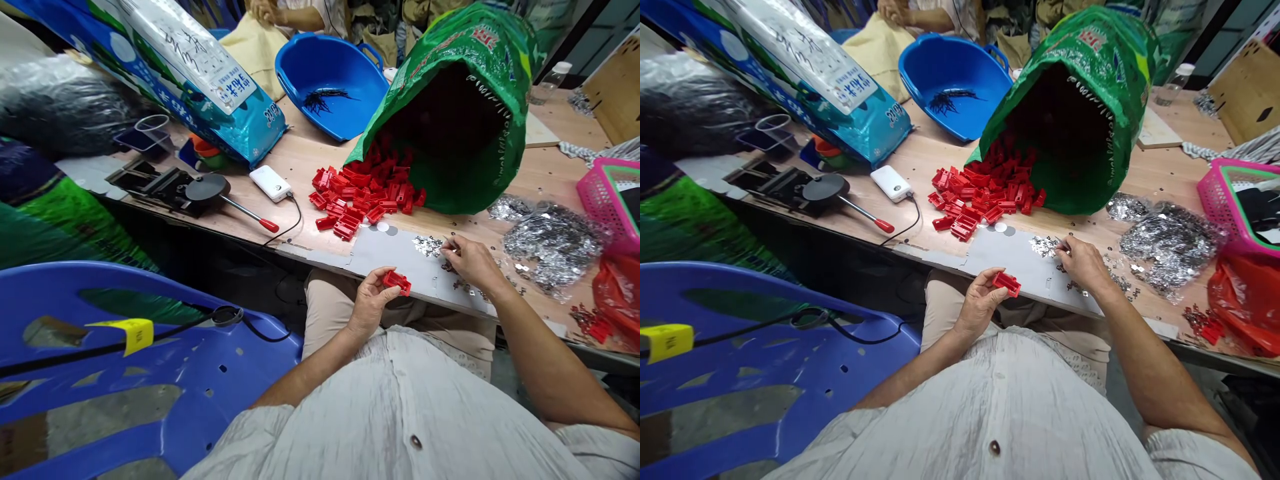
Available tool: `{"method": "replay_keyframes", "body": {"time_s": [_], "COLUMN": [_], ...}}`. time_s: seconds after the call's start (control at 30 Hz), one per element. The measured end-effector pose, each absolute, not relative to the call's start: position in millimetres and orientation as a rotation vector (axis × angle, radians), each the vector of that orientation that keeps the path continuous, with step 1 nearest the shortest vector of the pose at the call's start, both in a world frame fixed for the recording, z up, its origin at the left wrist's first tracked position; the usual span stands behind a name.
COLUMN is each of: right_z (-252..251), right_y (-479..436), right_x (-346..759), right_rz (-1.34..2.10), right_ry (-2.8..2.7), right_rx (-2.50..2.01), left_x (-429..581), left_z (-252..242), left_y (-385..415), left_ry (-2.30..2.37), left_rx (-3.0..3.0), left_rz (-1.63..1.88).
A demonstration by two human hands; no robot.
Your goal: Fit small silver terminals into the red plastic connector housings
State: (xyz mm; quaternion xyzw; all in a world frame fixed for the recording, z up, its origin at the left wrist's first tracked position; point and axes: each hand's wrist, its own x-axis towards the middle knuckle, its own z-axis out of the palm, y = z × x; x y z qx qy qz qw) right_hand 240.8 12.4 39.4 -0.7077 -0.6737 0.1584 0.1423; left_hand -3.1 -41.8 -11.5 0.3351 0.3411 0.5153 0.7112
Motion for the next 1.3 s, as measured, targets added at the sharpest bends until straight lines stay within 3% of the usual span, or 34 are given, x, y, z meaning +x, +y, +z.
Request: {"method": "replay_keyframes", "body": {"time_s": [0.3,0.53,1.07,1.3], "right_z": [36,52,56,57], "right_y": [-2,-32,-50,-55], "right_x": [235,208,193,194], "right_rz": [0.861,0.971,0.753,0.860], "right_ry": [-1.699,-1.652,-2.066,-2.011], "right_rx": [-1.616,-1.505,-1.128,-1.330], "left_x": [0,2,4,6], "left_z": [7,16,25,16], "left_y": [-40,-40,-36,-33], "left_ry": [0.709,0.655,0.575,0.600], "left_rx": [0.613,0.546,0.637,0.783], "left_rz": [1.116,1.078,1.019,1.029]}}
